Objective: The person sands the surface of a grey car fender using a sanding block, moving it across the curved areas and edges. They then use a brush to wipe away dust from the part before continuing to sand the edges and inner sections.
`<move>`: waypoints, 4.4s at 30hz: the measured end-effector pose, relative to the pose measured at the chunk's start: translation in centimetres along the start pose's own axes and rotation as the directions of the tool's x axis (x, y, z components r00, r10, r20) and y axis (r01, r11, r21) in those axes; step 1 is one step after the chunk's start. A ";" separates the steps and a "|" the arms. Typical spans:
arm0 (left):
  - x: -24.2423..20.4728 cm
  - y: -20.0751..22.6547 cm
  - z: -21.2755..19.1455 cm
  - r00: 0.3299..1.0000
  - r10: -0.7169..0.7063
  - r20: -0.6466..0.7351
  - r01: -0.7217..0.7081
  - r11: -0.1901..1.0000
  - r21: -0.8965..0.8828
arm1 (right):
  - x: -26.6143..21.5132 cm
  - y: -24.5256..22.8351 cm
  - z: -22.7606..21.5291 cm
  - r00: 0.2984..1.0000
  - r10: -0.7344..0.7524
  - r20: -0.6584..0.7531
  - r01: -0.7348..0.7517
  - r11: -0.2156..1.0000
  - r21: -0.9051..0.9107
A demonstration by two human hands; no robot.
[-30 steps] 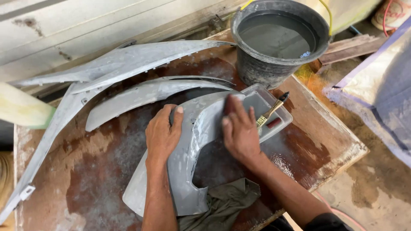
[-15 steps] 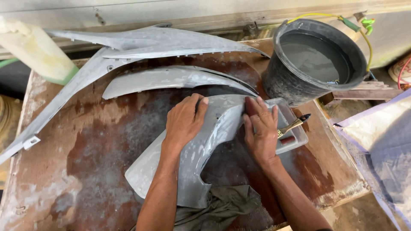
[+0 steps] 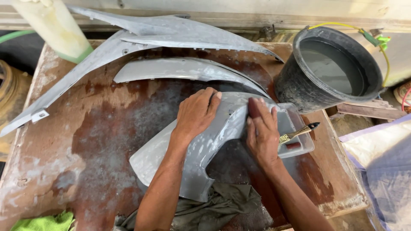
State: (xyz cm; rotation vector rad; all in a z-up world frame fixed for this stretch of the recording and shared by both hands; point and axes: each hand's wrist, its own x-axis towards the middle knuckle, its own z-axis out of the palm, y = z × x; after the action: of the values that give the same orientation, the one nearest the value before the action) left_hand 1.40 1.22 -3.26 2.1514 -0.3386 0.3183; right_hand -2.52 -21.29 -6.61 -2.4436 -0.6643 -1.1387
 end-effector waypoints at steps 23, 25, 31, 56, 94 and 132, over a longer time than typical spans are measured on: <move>-4.1 -1.6 -5.8 0.983 -0.062 0.171 0.079 0.992 -0.097 | 1.2 -3.6 -1.1 0.980 -0.183 0.075 0.180 0.983 0.042; -5.1 -2.8 -5.8 0.979 -0.109 0.170 0.132 0.982 -0.134 | 0.4 -3.7 0.0 0.974 -0.202 0.097 0.196 0.978 0.074; -6.1 -5.0 -5.5 0.973 -0.184 0.142 0.208 0.963 -0.173 | -2.8 -8.4 0.5 0.900 -0.365 0.239 0.312 0.921 0.232; -6.7 -5.8 -5.6 0.940 -0.334 0.063 0.334 0.870 -0.364 | 3.5 -5.9 1.2 0.959 -0.097 0.265 0.141 0.978 -0.152; -7.0 -6.9 -3.6 0.987 -0.145 -0.063 0.106 0.905 -0.411 | 2.5 -14.0 4.4 0.879 -0.172 0.445 0.266 0.951 -0.157; -7.1 -7.6 -2.9 0.982 -0.120 -0.144 0.043 0.892 -0.449 | 7.1 -4.9 2.9 0.941 -0.105 0.321 0.228 0.899 -0.375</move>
State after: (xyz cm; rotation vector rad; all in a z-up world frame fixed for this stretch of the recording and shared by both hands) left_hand -2.78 8.72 -9.86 1.6689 -0.1981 0.3356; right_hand 0.53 -13.94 -2.16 -3.0051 -0.8065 -1.0724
